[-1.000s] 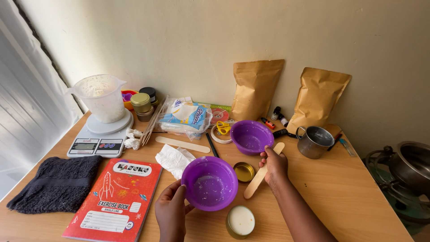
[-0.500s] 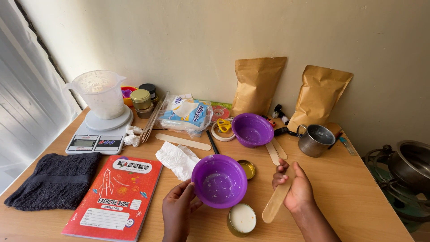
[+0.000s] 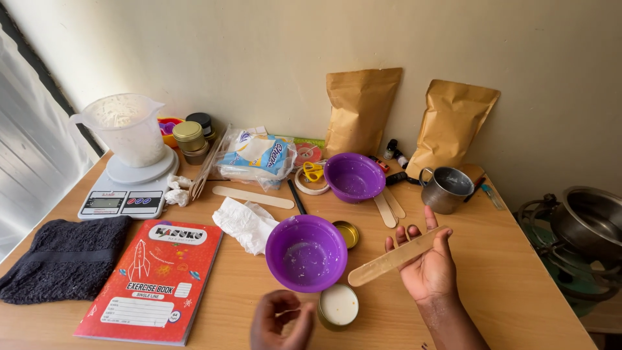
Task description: Smoothing the surface of a substance in a small jar using a wooden stick and cleaning with a tissue
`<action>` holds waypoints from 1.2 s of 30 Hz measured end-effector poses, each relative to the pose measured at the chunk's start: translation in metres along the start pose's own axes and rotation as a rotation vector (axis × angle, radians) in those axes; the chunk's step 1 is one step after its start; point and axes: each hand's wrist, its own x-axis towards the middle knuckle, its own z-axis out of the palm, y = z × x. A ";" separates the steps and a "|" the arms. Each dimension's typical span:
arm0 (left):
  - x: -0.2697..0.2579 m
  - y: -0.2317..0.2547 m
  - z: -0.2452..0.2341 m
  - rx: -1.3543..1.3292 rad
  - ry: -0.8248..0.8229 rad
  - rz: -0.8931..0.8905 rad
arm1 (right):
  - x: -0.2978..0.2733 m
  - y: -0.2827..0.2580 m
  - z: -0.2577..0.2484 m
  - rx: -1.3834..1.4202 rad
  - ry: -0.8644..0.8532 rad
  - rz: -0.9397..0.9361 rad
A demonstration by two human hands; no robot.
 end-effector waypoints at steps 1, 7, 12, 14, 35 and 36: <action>-0.004 -0.007 0.003 0.002 0.001 -0.003 | 0.000 0.000 -0.002 0.000 0.003 0.002; -0.012 -0.049 0.011 0.457 -0.262 0.245 | 0.006 0.008 -0.015 0.019 -0.080 -0.069; -0.007 -0.052 0.017 0.679 -0.387 0.299 | 0.017 0.009 -0.034 0.137 -0.011 0.041; -0.004 -0.033 0.016 0.658 -0.482 0.276 | 0.015 0.009 -0.035 0.156 0.001 0.042; 0.004 -0.038 0.026 0.652 -0.672 0.413 | -0.032 -0.015 0.038 -0.084 -0.068 -0.233; 0.002 -0.027 0.030 0.691 -0.721 0.312 | -0.038 -0.017 0.048 -0.127 -0.115 -0.300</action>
